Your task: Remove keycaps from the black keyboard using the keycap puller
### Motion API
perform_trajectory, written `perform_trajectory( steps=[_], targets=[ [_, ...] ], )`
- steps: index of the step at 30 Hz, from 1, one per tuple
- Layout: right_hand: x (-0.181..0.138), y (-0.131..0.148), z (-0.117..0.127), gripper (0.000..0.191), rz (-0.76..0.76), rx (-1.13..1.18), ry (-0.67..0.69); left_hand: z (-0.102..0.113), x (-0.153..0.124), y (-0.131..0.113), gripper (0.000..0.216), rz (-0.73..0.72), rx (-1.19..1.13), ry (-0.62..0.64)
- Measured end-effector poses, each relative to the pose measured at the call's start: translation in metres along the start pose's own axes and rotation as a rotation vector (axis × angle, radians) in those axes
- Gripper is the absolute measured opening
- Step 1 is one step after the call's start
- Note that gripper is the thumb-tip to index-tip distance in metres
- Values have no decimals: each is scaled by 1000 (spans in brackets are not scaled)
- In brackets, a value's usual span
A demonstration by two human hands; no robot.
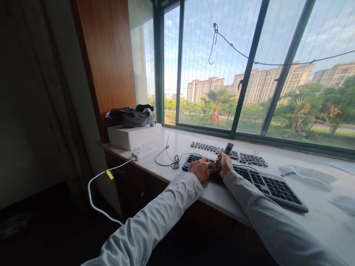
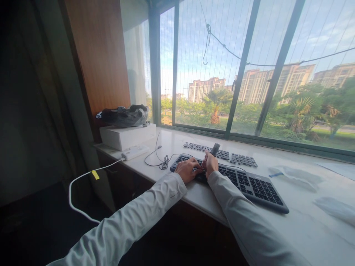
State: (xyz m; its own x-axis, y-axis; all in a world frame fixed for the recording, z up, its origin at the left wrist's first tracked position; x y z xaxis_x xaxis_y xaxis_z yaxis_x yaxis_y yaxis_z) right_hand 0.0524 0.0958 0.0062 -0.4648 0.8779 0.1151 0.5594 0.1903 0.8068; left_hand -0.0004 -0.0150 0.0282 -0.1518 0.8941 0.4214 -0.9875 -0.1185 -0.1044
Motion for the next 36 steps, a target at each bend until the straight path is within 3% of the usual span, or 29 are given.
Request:
perform_trajectory(
  steps=[18,36],
  targets=[
    [-18,1,-13,51,-267,273,114,-2,0,0,32,9,48,6],
    [-9,-3,-6,47,-179,119,48,-1,0,-1,30,-4,62,22]
  ],
)
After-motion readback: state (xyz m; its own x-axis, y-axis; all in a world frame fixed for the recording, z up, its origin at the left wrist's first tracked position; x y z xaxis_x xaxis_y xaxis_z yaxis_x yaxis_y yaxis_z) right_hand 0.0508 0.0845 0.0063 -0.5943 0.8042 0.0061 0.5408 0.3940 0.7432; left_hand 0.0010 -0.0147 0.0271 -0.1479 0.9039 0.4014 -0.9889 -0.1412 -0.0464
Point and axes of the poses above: each hand's wrist, its own x-axis towards the middle knuckle, its own z-axis out of the back of the hand, y = z × x, the point moved 9 cm from there along x, towards the middle knuckle, and after that the axes turned 12 degrees about x, right-handed, at the moved point
